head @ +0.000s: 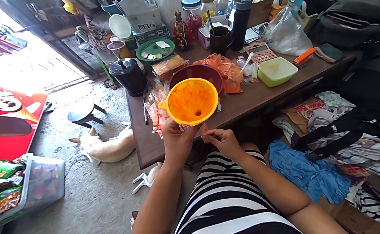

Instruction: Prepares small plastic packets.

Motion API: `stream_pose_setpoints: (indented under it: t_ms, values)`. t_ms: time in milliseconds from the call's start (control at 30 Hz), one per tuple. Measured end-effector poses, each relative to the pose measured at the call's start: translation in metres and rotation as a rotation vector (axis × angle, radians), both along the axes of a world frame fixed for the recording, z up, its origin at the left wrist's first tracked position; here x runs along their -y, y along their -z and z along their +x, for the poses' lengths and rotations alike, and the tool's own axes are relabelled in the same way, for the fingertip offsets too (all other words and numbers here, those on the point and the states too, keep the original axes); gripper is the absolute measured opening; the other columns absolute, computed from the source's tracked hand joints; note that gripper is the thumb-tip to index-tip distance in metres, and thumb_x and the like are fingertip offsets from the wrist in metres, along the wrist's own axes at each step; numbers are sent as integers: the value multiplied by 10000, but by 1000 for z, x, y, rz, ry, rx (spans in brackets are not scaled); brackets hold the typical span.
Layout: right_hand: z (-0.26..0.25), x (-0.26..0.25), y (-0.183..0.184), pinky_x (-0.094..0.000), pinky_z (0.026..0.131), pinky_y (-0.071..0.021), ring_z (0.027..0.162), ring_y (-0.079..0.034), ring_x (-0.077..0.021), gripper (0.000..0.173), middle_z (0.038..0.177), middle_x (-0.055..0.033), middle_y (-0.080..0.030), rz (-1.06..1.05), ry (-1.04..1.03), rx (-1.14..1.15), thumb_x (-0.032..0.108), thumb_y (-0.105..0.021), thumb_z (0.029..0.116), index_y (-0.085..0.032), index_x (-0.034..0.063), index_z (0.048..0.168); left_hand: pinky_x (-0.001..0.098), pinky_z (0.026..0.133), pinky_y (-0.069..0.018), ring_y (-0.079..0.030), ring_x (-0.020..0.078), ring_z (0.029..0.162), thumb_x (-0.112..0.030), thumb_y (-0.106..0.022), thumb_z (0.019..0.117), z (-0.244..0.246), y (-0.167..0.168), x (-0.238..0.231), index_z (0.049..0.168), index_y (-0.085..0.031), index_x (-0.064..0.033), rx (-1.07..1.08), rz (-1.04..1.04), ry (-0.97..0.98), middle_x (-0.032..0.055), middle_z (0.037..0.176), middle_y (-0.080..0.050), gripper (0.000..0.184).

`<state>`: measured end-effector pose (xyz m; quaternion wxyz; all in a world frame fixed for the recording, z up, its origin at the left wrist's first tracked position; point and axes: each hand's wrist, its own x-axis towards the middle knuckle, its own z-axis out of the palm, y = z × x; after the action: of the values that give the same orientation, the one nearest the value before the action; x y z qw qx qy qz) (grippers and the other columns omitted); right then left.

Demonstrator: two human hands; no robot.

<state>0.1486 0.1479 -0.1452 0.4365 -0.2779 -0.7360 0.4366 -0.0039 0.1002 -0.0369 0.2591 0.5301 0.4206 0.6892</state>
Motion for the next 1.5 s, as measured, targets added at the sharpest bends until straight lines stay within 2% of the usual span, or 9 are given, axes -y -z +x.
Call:
stream_pose_setpoints:
  t_ms: [233,300,367,433,600,733,967,1133,1500]
  values:
    - [9,14,-3,-267,796,-578,841,-700,-84,213,972,-57,-756,34,68,171,212,-644,1001,-773,49,1046,266,877,-600,-704,56,966,-49,-817,824,1,2,8,1040,-745,-134,-61,28,-52,-62,1025,-745,242]
    - [16,11,-17,-453,943,-545,1035,-696,-246,251,1104,-116,-742,-21,-22,392,190,-654,982,-742,45,1168,257,874,-597,-696,49,966,-40,-824,810,3,4,10,1025,-751,-123,-78,27,-59,-63,1018,-734,242]
    - [21,4,-30,-565,1058,-440,1221,-588,-349,534,1289,-178,-668,-56,-161,447,235,-727,929,-603,29,1406,243,875,-596,-689,36,966,-46,-822,822,4,3,9,1023,-752,-109,-106,34,-45,-64,1026,-725,222]
    - [21,2,-46,-465,1040,-489,1208,-607,-249,656,1275,-155,-664,-21,-211,270,316,-764,898,-559,13,1443,224,867,-580,-672,34,957,-46,-822,816,4,2,8,1006,-750,-81,-154,33,-41,-50,1006,-708,206]
    - [10,4,-77,-256,871,-554,883,-680,-8,130,921,6,-753,-11,-92,9,72,-685,938,-754,19,1035,212,857,-571,-667,40,959,-51,-813,826,7,-2,9,974,-746,-71,-196,15,-24,-31,1010,-710,164]
    - [5,4,-65,-230,810,-557,815,-666,-3,87,874,19,-742,-64,-86,22,44,-725,911,-771,48,985,205,857,-551,-647,37,937,-80,-815,830,4,-3,7,920,-736,-87,-242,63,-60,-46,918,-680,120]
    - [6,5,-32,-207,796,-582,818,-696,-1,90,894,-20,-761,-249,-76,72,47,-744,913,-764,18,996,226,888,-562,-663,54,972,-69,-830,817,8,-5,4,945,-748,-61,-213,92,-82,-16,959,-706,152]
    - [8,6,-18,-230,887,-584,921,-721,-30,136,975,-50,-775,-257,-83,109,83,-744,925,-764,5,1034,234,888,-566,-669,58,967,-74,-835,815,10,-8,3,946,-750,-54,-196,99,-81,-8,961,-715,158]
    - [5,8,16,-225,913,-560,967,-711,-44,194,1016,-60,-767,-313,-76,209,97,-752,915,-738,14,1089,231,843,-596,-682,64,920,-75,-831,823,7,-17,1,912,-726,-40,-183,150,-96,0,940,-692,142]
